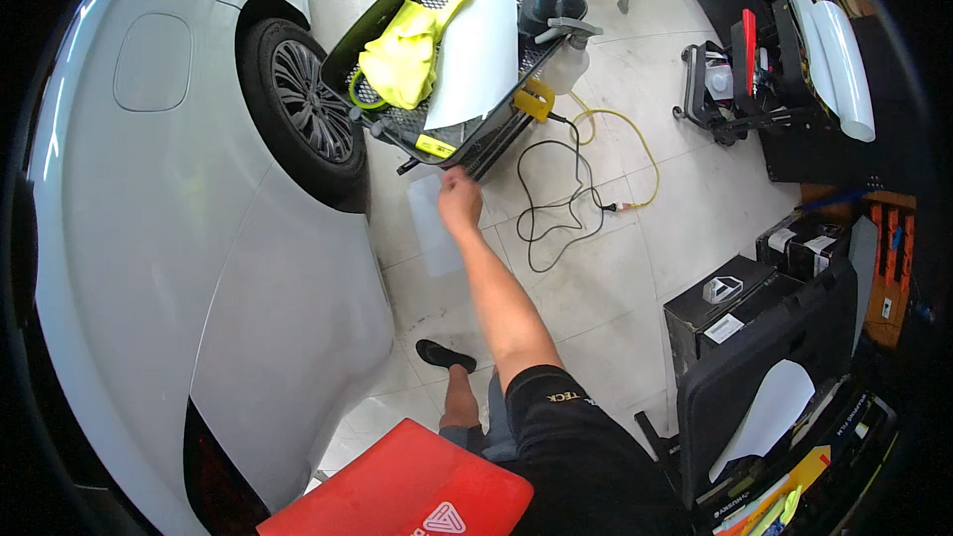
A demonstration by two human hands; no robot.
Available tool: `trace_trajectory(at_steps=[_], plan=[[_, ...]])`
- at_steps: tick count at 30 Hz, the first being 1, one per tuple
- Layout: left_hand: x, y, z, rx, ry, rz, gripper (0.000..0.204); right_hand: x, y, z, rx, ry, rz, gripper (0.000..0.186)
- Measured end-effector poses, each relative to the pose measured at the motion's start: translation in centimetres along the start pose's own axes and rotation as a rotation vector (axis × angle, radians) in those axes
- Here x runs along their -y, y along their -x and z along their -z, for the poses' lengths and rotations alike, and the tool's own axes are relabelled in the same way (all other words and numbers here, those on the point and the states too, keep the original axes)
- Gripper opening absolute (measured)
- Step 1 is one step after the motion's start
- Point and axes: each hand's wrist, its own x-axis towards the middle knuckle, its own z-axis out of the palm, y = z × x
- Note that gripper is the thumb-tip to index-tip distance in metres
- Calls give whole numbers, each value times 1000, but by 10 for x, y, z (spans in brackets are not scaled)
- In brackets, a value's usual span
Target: The person applies a transparent protective film to the rear bumper of a white car. They smooth the film with a squeegee, use a heat gun to conform it to the curves, wipe the surface with a cloth, and cut a new piece of film to cover the taillight area.
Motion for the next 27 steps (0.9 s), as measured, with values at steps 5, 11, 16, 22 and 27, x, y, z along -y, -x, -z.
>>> trace_trajectory(at_steps=[5, 11, 16, 22, 27], plan=[[14, 1, -9, 17, 13, 19, 43, -21, -125, 86, -644, -89, -86, 24], [31, 9, 10, 57, -19, 41, 44, -2, -128, 117, -8, 185, 56, 11], [43, 18, 15, 104, -47, 58, 45, -37, -45, -16, 582, -286, -455, 54], [55, 22, 15, 138, -65, 74, 46, 3, -21, -56, 446, -950, -612, 63], [61, 19, 16, 126, -56, 95, 47, -75, -106, 16, -188, -790, -313, 25]])
